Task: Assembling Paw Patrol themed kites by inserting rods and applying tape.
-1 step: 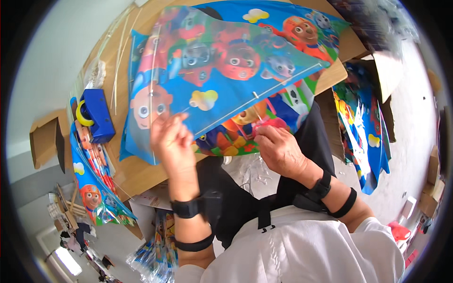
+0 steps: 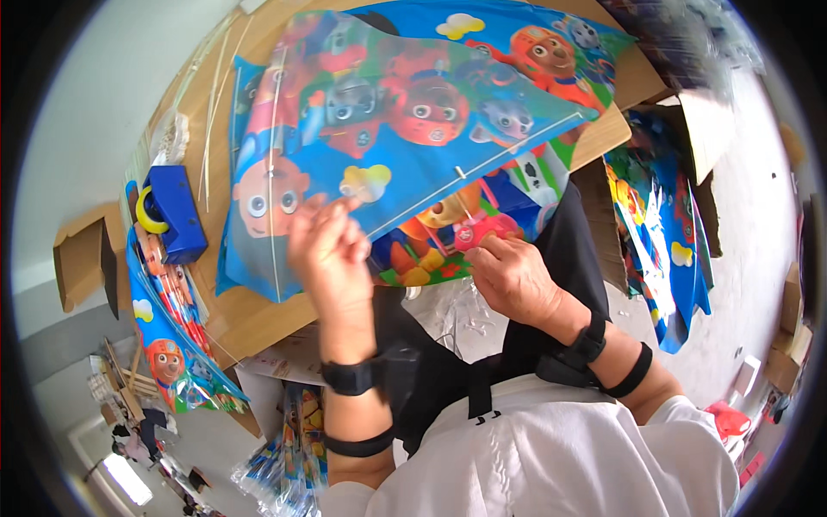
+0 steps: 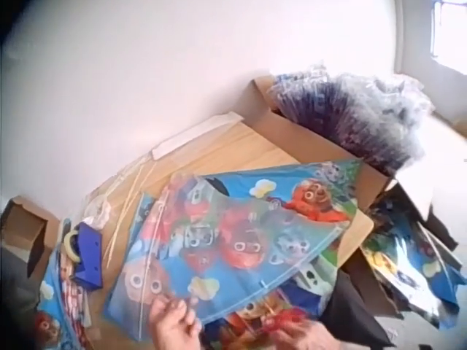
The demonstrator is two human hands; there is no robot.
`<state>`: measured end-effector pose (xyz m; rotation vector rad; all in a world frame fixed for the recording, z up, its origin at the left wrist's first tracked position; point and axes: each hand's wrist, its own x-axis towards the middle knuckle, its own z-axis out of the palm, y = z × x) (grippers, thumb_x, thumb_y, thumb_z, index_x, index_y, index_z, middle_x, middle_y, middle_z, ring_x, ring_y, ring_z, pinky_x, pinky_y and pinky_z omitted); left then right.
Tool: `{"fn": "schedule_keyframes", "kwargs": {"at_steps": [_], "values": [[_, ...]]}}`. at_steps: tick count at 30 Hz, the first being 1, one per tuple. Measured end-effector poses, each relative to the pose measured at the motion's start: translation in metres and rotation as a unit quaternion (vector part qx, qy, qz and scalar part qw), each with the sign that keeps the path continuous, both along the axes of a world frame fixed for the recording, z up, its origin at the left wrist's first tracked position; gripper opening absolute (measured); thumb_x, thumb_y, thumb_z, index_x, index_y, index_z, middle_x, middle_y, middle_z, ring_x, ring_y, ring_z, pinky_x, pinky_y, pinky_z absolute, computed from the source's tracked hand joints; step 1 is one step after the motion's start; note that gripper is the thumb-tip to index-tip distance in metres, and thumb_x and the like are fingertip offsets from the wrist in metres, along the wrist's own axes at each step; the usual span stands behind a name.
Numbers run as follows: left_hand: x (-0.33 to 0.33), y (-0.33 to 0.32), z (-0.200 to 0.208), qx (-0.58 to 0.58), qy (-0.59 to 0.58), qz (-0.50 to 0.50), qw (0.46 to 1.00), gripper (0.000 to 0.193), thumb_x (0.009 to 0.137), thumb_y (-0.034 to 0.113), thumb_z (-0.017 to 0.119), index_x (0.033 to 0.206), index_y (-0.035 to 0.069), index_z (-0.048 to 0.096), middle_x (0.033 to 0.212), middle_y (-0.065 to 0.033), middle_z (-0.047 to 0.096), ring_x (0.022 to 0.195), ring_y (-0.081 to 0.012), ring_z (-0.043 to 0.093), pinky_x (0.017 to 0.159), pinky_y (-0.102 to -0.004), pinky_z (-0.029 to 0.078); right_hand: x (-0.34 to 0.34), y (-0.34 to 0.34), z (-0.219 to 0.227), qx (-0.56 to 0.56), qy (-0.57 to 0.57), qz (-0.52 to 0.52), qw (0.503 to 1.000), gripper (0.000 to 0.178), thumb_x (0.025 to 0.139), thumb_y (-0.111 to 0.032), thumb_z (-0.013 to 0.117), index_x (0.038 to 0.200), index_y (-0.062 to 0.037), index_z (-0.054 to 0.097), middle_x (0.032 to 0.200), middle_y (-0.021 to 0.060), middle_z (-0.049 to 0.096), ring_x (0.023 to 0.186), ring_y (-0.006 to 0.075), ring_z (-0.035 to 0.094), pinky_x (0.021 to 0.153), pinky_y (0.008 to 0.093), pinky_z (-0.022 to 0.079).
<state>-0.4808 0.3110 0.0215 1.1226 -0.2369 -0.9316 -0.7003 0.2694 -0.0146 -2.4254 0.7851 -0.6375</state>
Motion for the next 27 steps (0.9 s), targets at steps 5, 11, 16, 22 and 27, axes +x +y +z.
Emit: {"fn": "schedule_keyframes", "kwargs": {"at_steps": [5,11,16,22,27], "values": [[-0.066,-0.041,-0.014,0.017,0.076,-0.050,0.996,0.014,0.091,0.009,0.052,0.104,0.006,0.051,0.096,-0.0187,0.063,0.057,-0.0104,0.050,0.042,-0.0205,0.037,-0.016,-0.014,-0.002,0.072,-0.056,-0.080,0.993,0.011,0.075,-0.005,0.061,0.075,-0.0049,0.051,0.067,0.0093,0.053,0.058,0.0295,0.057,0.049,0.0386,0.046],[-0.091,-0.059,-0.020,0.039,0.074,-0.061,0.995,0.015,0.092,0.014,0.050,0.104,0.005,0.049,0.096,-0.0174,0.062,0.056,-0.0098,0.047,0.041,-0.0211,0.035,-0.021,-0.038,-0.003,0.079,-0.083,-0.107,0.988,0.008,0.078,-0.007,0.061,0.077,-0.0044,0.053,0.066,0.0096,0.053,0.057,0.0306,0.057,0.048,0.0386,0.045],[-0.098,-0.064,-0.021,0.072,0.053,-0.059,0.994,0.018,0.093,0.017,0.050,0.105,0.004,0.049,0.096,-0.0170,0.061,0.056,-0.0095,0.046,0.040,-0.0199,0.033,-0.019,-0.052,-0.002,0.054,-0.107,-0.125,0.985,0.009,0.076,-0.004,0.062,0.081,-0.0040,0.054,0.068,0.0099,0.053,0.059,0.0313,0.057,0.050,0.0386,0.045],[-0.099,-0.065,-0.025,0.096,0.048,-0.060,0.992,0.021,0.093,0.020,0.050,0.106,0.003,0.048,0.097,-0.0173,0.061,0.054,-0.0095,0.045,0.039,-0.0197,0.032,-0.018,-0.063,-0.003,0.026,-0.114,-0.129,0.985,0.014,0.070,0.000,0.064,0.082,-0.0025,0.055,0.078,0.0116,0.055,0.070,0.0315,0.057,0.059,0.0390,0.047],[-0.099,-0.066,-0.028,0.092,0.023,-0.066,0.993,0.023,0.094,0.021,0.049,0.107,0.003,0.047,0.096,-0.0182,0.061,0.051,-0.0094,0.045,0.038,-0.0200,0.031,-0.015,-0.070,-0.005,-0.011,-0.117,-0.118,0.986,0.016,0.069,0.000,0.063,0.084,-0.0016,0.057,0.085,0.0117,0.055,0.077,0.0308,0.056,0.067,0.0380,0.047]]}}
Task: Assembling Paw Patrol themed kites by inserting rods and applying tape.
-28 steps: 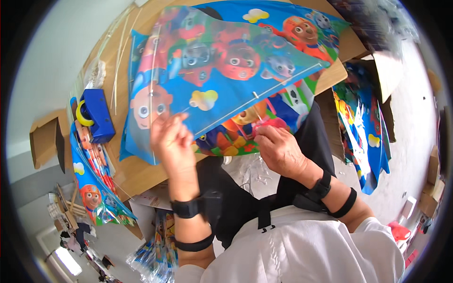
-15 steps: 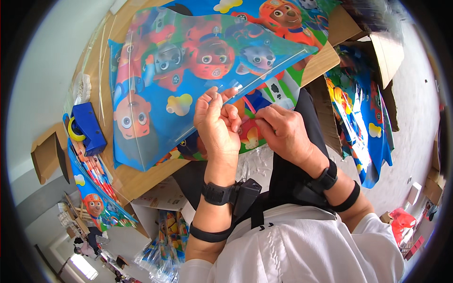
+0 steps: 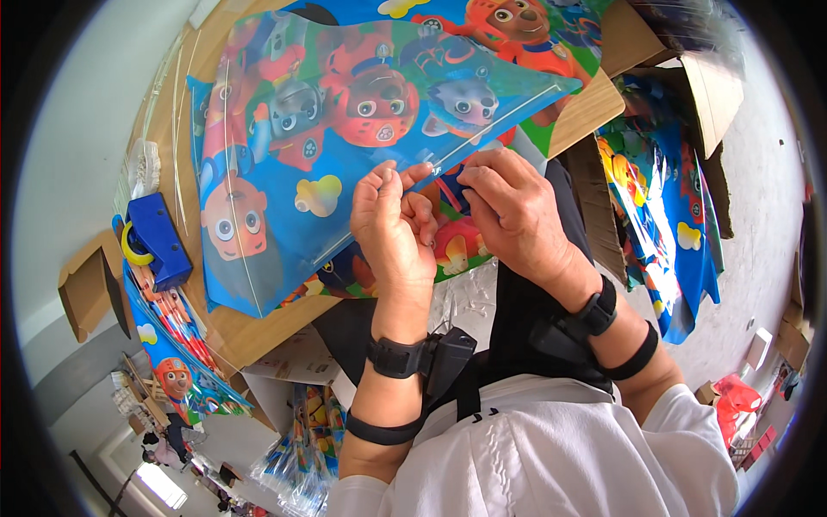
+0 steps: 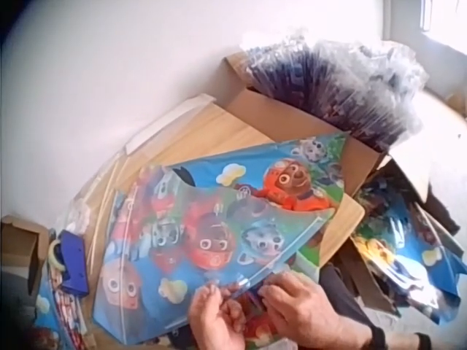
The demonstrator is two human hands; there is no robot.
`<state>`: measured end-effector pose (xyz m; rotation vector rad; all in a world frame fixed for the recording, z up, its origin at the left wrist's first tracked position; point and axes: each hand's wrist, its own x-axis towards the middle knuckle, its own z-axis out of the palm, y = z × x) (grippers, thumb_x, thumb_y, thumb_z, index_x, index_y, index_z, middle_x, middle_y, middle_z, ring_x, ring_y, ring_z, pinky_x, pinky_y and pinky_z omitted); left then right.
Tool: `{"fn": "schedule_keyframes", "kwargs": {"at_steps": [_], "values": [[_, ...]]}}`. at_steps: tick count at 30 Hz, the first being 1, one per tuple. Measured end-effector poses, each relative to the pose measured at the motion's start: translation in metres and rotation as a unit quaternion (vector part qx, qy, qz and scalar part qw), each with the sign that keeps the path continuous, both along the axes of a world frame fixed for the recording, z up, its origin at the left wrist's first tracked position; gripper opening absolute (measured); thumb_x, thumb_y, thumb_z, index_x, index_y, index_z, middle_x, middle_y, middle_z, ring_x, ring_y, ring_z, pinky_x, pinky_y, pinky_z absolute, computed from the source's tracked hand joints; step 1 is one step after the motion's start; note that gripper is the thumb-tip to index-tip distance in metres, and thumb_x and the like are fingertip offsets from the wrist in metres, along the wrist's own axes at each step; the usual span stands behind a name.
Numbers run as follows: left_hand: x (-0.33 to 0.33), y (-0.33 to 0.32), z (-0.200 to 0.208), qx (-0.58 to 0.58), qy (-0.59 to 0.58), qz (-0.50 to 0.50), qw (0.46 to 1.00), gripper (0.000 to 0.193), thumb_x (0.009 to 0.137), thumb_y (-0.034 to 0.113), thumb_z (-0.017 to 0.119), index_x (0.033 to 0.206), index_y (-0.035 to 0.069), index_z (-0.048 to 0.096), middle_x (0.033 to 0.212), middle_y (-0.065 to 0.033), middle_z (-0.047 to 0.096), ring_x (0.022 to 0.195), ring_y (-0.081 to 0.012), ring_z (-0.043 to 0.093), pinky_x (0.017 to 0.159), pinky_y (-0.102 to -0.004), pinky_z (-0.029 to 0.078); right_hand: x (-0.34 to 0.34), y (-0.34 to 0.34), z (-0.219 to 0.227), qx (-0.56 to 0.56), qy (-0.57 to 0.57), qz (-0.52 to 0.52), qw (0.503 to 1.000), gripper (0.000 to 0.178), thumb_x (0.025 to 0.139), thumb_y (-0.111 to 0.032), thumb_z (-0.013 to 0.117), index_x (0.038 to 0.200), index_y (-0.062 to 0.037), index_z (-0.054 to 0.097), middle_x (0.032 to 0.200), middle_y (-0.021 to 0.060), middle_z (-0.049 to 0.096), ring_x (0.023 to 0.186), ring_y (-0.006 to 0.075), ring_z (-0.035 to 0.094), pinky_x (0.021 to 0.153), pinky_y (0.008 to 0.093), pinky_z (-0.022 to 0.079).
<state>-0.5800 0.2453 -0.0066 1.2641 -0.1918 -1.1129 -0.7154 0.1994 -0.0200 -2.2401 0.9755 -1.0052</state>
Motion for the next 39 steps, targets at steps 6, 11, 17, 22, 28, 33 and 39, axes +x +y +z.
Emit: {"fn": "schedule_keyframes", "kwargs": {"at_steps": [6,11,17,22,28,33,39], "values": [[-0.002,0.000,-0.002,-0.001,-0.029,-0.002,1.000,0.024,0.095,0.023,0.049,0.106,0.002,0.048,0.096,-0.0188,0.061,0.049,-0.0084,0.046,0.036,-0.0200,0.032,0.003,-0.004,-0.003,-0.014,0.025,0.011,1.000,0.021,0.068,-0.001,0.063,0.089,-0.0016,0.060,0.092,0.0107,0.054,0.082,0.0296,0.055,0.073,0.0372,0.046],[-0.004,-0.001,-0.003,-0.010,-0.043,-0.003,0.999,0.024,0.095,0.024,0.049,0.106,0.002,0.048,0.095,-0.0183,0.062,0.049,-0.0079,0.046,0.036,-0.0195,0.032,0.005,-0.003,-0.008,-0.020,0.035,0.020,0.999,0.022,0.070,-0.005,0.061,0.092,-0.0026,0.061,0.093,0.0104,0.053,0.082,0.0283,0.055,0.073,0.0371,0.046],[-0.007,-0.001,-0.003,-0.006,-0.092,-0.008,0.996,0.023,0.096,0.024,0.049,0.106,0.004,0.049,0.095,-0.0153,0.062,0.050,-0.0057,0.046,0.036,-0.0176,0.032,0.007,-0.001,-0.011,-0.042,0.077,0.024,0.996,0.027,0.070,-0.011,0.060,0.096,-0.0033,0.062,0.094,0.0096,0.051,0.084,0.0262,0.053,0.076,0.0359,0.044],[-0.006,-0.001,-0.007,-0.016,-0.181,-0.028,0.983,0.021,0.098,0.021,0.048,0.104,0.001,0.048,0.088,-0.0083,0.062,0.050,-0.0029,0.043,0.043,-0.0168,0.035,0.007,-0.001,-0.013,-0.045,0.096,0.027,0.994,0.031,0.068,-0.013,0.062,0.098,-0.0040,0.062,0.094,0.0082,0.050,0.087,0.0254,0.051,0.077,0.0359,0.042],[-0.007,0.000,-0.012,-0.025,-0.253,-0.046,0.966,0.021,0.098,0.022,0.047,0.105,0.002,0.048,0.093,-0.0119,0.063,0.051,-0.0035,0.044,0.039,-0.0160,0.034,0.007,-0.001,-0.013,-0.045,0.116,0.029,0.992,0.038,0.061,-0.015,0.065,0.098,-0.0040,0.062,0.095,0.0077,0.049,0.088,0.0253,0.051,0.077,0.0361,0.042],[-0.008,0.003,-0.012,-0.031,-0.331,-0.064,0.941,0.022,0.098,0.020,0.046,0.109,0.001,0.047,0.094,-0.0108,0.063,0.053,-0.0028,0.043,0.045,-0.0168,0.036,0.005,-0.002,-0.011,-0.061,0.131,0.039,0.989,0.043,0.058,-0.016,0.068,0.099,-0.0032,0.062,0.096,0.0075,0.049,0.089,0.0251,0.050,0.076,0.0356,0.041],[-0.006,0.005,-0.012,-0.039,-0.515,-0.078,0.853,0.026,0.098,0.015,0.044,0.118,-0.001,0.046,0.101,-0.0113,0.063,0.061,-0.0057,0.047,0.055,-0.0196,0.040,0.004,-0.002,-0.010,-0.053,0.139,0.049,0.988,0.051,0.052,-0.019,0.072,0.099,-0.0028,0.062,0.097,0.0073,0.049,0.089,0.0244,0.050,0.077,0.0354,0.041]]}}
